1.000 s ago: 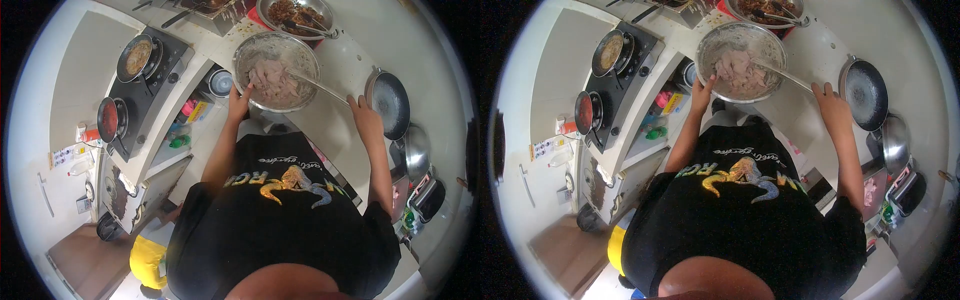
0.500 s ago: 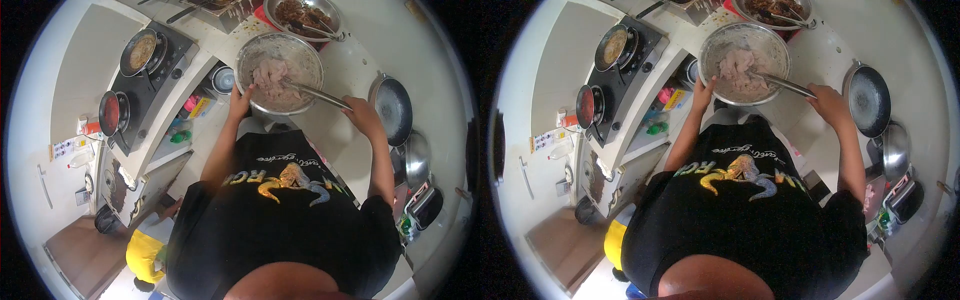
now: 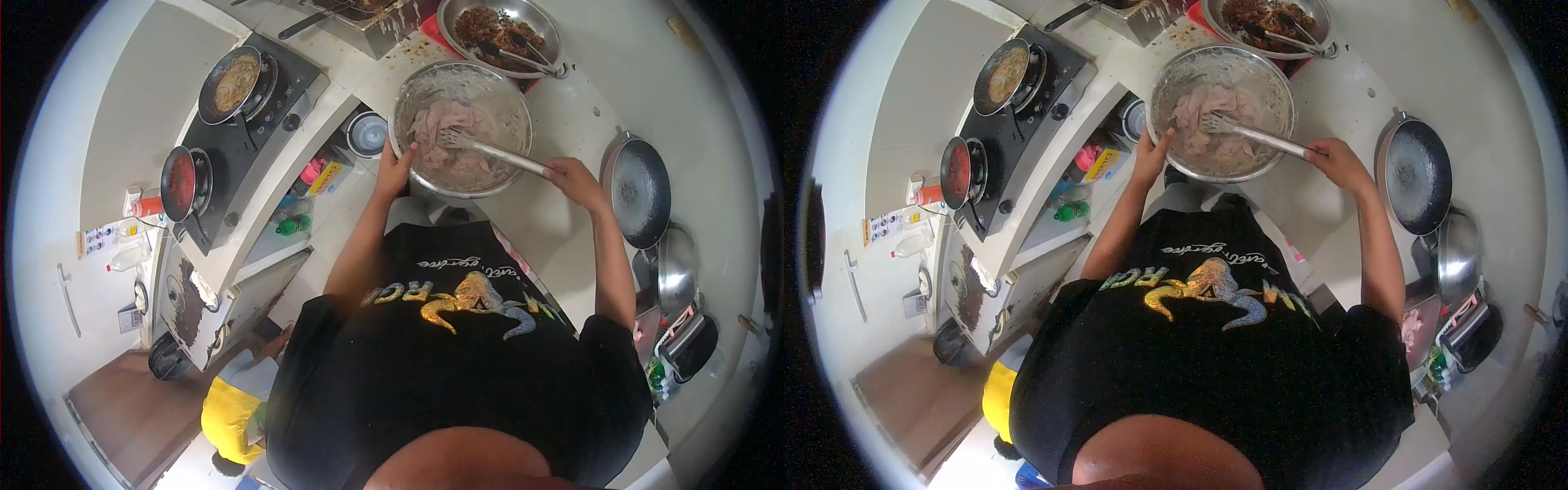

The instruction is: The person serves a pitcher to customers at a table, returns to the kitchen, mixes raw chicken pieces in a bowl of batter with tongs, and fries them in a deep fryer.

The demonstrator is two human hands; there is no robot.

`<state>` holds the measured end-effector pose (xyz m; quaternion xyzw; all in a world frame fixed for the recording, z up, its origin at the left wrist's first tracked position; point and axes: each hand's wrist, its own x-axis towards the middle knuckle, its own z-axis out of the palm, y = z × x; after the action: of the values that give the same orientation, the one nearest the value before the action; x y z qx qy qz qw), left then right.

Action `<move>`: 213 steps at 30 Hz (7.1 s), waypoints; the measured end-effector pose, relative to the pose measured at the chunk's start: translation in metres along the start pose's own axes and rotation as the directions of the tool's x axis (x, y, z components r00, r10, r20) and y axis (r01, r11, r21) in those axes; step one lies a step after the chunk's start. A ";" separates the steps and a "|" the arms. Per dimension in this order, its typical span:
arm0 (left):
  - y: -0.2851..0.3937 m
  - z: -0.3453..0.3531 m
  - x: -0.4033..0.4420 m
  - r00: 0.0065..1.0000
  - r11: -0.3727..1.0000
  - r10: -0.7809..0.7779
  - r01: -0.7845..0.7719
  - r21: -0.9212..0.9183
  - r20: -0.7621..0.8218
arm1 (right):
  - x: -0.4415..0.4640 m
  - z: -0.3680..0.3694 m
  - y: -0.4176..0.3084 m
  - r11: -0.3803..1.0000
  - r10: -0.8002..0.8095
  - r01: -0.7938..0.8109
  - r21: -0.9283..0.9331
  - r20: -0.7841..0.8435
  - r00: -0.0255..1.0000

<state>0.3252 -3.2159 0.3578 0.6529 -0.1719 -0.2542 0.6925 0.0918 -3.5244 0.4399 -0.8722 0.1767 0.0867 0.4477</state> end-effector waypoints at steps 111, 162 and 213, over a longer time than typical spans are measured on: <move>0.052 -0.050 0.069 0.914 0.906 -0.395 0.405 -0.123 0.098 | -0.042 -0.020 -0.013 0.826 0.445 -0.284 0.488 -0.253 0.859; 0.044 -0.026 0.084 0.891 0.928 -0.360 0.373 0.006 0.275 | -0.006 -0.055 -0.153 0.797 0.094 -0.270 -0.540 -0.331 0.939; 0.134 -0.138 0.213 0.748 0.325 0.664 -0.266 0.908 -0.018 | 0.072 0.023 -0.096 0.657 0.348 -0.051 0.752 -0.243 0.905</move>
<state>0.5937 -3.2230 0.4582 0.8620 -0.3180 0.2190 0.3285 0.1953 -3.4706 0.4765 -0.5951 0.3731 -0.1057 0.7039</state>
